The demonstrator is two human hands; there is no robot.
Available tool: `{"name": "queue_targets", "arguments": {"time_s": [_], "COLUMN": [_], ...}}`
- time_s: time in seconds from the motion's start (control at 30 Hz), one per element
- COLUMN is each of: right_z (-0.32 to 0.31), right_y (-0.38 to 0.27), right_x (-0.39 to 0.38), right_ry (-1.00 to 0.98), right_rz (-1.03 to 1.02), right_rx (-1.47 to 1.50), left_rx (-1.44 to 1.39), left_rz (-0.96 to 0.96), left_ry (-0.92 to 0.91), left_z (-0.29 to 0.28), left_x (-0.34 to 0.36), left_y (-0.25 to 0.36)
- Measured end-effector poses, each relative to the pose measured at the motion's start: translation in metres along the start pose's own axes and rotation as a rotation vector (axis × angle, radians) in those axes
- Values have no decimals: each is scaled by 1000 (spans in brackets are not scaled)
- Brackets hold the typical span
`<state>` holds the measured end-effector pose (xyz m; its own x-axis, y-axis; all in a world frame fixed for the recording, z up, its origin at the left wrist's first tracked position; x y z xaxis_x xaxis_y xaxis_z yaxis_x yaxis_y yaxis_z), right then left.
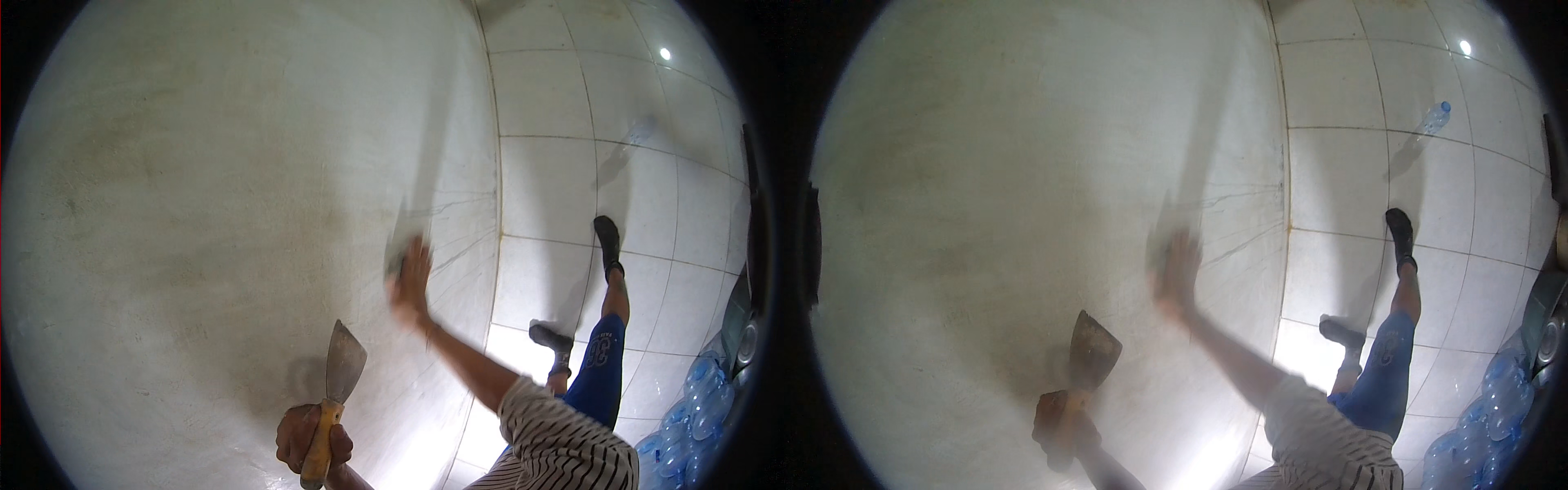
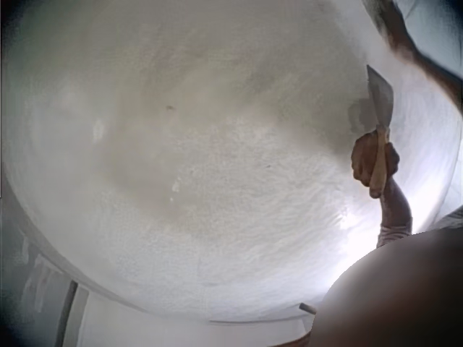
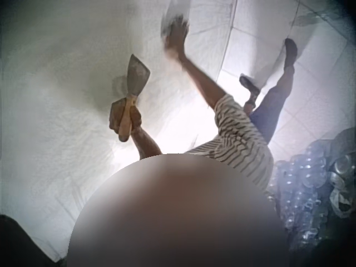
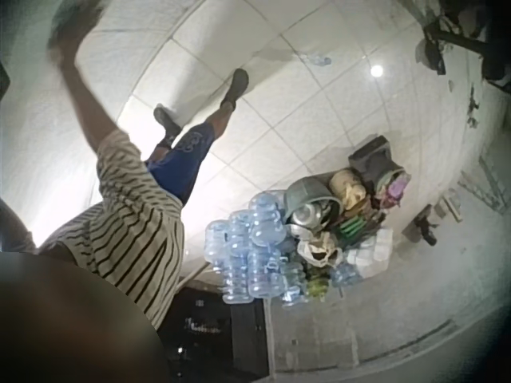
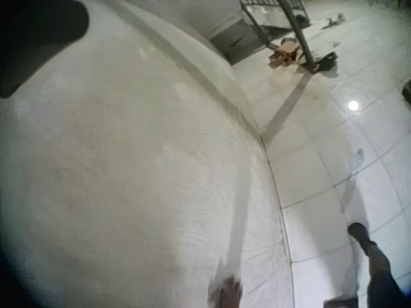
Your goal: Patching and sanding a wall to prepare the surface for renovation or painting.
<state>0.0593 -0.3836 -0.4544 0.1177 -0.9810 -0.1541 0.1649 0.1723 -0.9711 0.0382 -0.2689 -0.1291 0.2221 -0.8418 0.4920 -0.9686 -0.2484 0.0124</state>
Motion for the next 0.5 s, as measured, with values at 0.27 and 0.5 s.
{"name": "queue_targets", "arguments": {"time_s": [0.27, 0.5], "right_z": [-3, -38], "right_y": [-10, 68], "right_x": [-36, 82], "right_ry": [-30, 52], "right_rz": [0, 232], "right_rx": [248, 109], "left_rx": [-7, -129], "left_rz": [-54, -178], "left_ry": [10, -37], "left_z": [5, 54], "left_x": [-4, -9], "left_y": [-22, -30]}}
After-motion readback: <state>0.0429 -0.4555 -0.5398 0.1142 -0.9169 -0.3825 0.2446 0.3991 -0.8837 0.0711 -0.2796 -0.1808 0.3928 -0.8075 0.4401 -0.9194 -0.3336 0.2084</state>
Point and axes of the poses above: each hand's wrist, its own x-axis towards the middle knuckle, its own z-axis out of the palm, y = z × x, the point moved 9 cm from there along x, towards the middle knuckle, and after that the axes turned 11 degrees about x, right-handed, at the moved point
